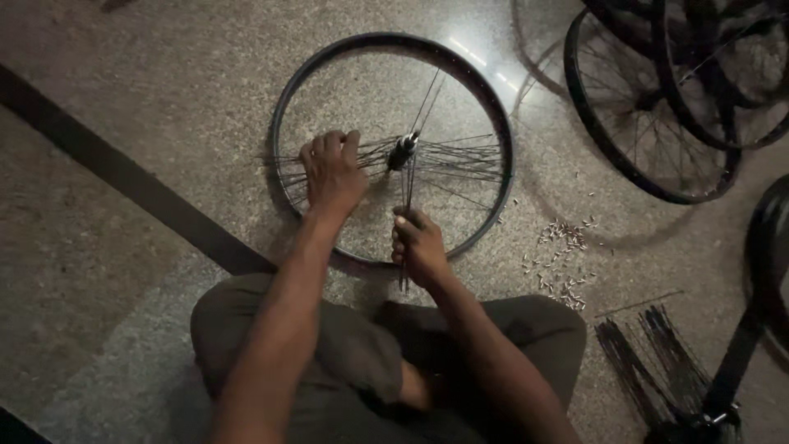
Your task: The person sits on the floor and assembles a bicycle wheel by inserting spokes into the hub and rim. They thread the spoke ends through the rim holes and secure them with nipples, working systematically around the wheel. The person handles the wheel, spokes, and nipples by hand.
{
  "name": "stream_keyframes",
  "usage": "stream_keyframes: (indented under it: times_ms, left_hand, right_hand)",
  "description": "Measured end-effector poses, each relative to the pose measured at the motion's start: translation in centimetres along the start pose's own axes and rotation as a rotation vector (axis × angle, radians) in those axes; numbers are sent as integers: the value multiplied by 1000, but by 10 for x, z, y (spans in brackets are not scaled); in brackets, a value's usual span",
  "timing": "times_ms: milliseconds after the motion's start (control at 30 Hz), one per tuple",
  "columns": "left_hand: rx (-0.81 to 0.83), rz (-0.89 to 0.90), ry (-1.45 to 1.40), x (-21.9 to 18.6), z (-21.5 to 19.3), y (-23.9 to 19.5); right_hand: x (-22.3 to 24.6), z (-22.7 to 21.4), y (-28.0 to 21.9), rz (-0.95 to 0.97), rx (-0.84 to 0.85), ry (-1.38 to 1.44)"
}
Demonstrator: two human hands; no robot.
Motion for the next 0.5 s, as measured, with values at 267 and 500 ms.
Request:
stream_keyframes:
  times_ms: [267,500]
  left_hand:
    - [267,-436,-461,-35,40,-36]
    - [313,-579,-623,-27,79,-46]
  right_hand:
    - [5,3,17,-59,22,-8]
    - [5,1,19,-67,-42,-53]
Point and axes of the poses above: each hand's wrist, its own y-axis towards the middle knuckle, its own z-axis out of the palm, x = y × z, the point moved 10 cm from there along y, towards the middle knuckle, and after that the axes turned 1 degree about -y, right-handed, at the moved point
